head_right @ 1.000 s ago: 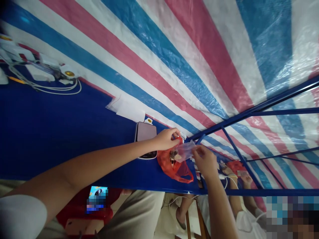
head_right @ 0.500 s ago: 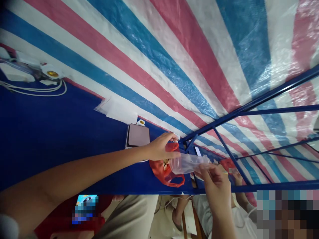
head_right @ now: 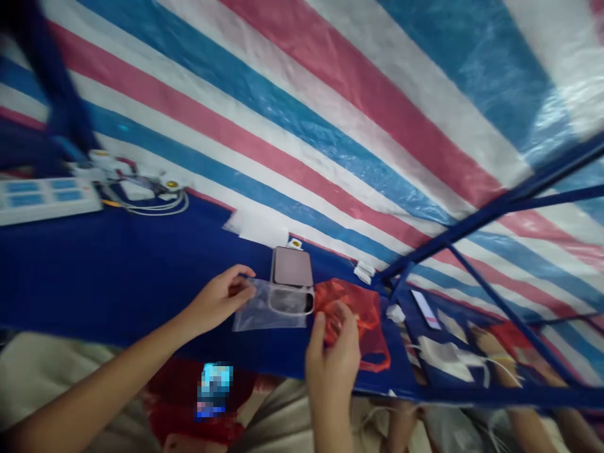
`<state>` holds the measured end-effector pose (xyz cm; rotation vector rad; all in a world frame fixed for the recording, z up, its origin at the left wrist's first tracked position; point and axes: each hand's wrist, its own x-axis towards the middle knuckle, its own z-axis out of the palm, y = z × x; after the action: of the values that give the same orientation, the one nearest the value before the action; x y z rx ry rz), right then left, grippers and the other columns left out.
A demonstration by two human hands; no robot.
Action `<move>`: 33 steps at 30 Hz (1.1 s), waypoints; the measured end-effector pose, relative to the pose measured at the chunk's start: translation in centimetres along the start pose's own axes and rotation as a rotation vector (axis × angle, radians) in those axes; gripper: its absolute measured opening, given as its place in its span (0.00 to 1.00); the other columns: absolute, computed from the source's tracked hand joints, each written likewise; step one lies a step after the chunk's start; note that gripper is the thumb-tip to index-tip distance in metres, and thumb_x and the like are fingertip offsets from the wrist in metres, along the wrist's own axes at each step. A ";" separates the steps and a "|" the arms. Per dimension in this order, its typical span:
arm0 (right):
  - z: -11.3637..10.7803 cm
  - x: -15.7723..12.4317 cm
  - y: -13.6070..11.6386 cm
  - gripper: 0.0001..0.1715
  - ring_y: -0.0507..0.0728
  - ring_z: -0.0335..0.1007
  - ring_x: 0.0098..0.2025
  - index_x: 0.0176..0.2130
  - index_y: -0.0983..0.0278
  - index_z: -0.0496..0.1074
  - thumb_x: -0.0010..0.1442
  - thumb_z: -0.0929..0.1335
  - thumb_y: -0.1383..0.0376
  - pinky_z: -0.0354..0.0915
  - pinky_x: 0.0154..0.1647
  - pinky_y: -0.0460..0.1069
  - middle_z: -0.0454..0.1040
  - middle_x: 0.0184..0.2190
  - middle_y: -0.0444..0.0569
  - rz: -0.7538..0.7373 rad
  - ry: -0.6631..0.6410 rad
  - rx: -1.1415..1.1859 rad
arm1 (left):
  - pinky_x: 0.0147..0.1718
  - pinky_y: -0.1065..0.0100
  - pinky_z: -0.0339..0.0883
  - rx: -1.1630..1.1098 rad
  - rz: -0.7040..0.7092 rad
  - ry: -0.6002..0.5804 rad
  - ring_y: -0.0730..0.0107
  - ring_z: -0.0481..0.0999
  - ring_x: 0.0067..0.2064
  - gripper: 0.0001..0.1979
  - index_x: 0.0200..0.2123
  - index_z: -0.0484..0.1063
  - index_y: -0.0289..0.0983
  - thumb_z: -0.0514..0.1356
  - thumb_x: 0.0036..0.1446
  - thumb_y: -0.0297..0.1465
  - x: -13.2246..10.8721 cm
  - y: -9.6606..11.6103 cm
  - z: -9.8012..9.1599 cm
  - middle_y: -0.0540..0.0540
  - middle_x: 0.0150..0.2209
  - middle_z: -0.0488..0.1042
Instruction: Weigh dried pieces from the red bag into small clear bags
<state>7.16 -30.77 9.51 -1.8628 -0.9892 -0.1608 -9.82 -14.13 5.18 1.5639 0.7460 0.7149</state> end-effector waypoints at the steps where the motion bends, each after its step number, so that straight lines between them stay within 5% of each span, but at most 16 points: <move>1: 2.7 -1.4 -1.1 0.23 0.68 0.72 0.56 0.56 0.65 0.71 0.67 0.67 0.56 0.67 0.60 0.65 0.74 0.54 0.61 -0.131 -0.031 -0.028 | 0.31 0.66 0.65 0.153 -0.007 0.068 0.66 0.75 0.30 0.19 0.49 0.64 0.39 0.58 0.59 0.42 -1.0 -1.0 -2.4 0.51 0.30 0.75; 5: 12.7 -6.9 -5.7 0.29 0.67 0.54 0.71 0.65 0.73 0.64 0.70 0.61 0.62 0.58 0.68 0.65 0.64 0.66 0.63 -0.601 -0.536 0.021 | 0.34 0.64 0.67 0.509 -0.036 0.232 0.62 0.78 0.32 0.21 0.53 0.65 0.38 0.54 0.59 0.40 -3.9 -4.2 -8.8 0.48 0.31 0.77; 9: 17.4 -9.0 -6.4 0.39 0.71 0.47 0.73 0.69 0.77 0.58 0.70 0.63 0.54 0.49 0.72 0.69 0.58 0.69 0.67 -0.631 -0.687 -0.142 | 0.36 0.65 0.69 0.592 -0.034 0.357 0.61 0.80 0.34 0.21 0.51 0.68 0.38 0.52 0.60 0.43 -4.3 -6.1 -10.3 0.46 0.33 0.78; 21: 14.4 -7.1 -2.0 0.40 0.71 0.39 0.75 0.72 0.76 0.50 0.73 0.60 0.54 0.55 0.69 0.70 0.46 0.73 0.68 -0.466 -0.614 -0.294 | 0.39 0.65 0.71 0.735 0.094 0.451 0.63 0.80 0.38 0.16 0.52 0.70 0.40 0.53 0.65 0.39 -4.3 -8.5 -9.5 0.45 0.41 0.78; 24: 15.0 -7.0 -3.4 0.37 0.67 0.34 0.76 0.72 0.77 0.49 0.74 0.58 0.58 0.52 0.71 0.69 0.45 0.73 0.65 -0.507 -0.556 -0.217 | 0.41 0.64 0.72 0.730 0.138 0.455 0.62 0.80 0.39 0.18 0.54 0.69 0.39 0.53 0.65 0.38 -4.3 -9.2 -9.6 0.44 0.42 0.79; 27: 16.7 -7.1 -5.5 0.36 0.67 0.38 0.75 0.71 0.77 0.53 0.73 0.59 0.58 0.47 0.73 0.68 0.50 0.72 0.62 -0.604 -0.637 -0.155 | 0.42 0.65 0.73 0.718 0.176 0.453 0.61 0.81 0.41 0.18 0.54 0.70 0.39 0.53 0.65 0.40 -4.3 -9.8 -9.8 0.43 0.44 0.79; 33: 18.2 -6.0 -4.9 0.37 0.70 0.44 0.74 0.69 0.75 0.59 0.72 0.62 0.54 0.47 0.72 0.70 0.52 0.71 0.64 -0.473 -0.673 -0.251 | 0.39 0.65 0.72 0.777 0.126 0.450 0.61 0.81 0.39 0.17 0.52 0.71 0.41 0.52 0.65 0.40 -4.4 -9.4 -10.1 0.45 0.41 0.80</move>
<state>-5.61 -18.56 0.60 -1.9106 -1.9473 0.0771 -21.09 -10.71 -3.23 2.1893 1.3801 0.9489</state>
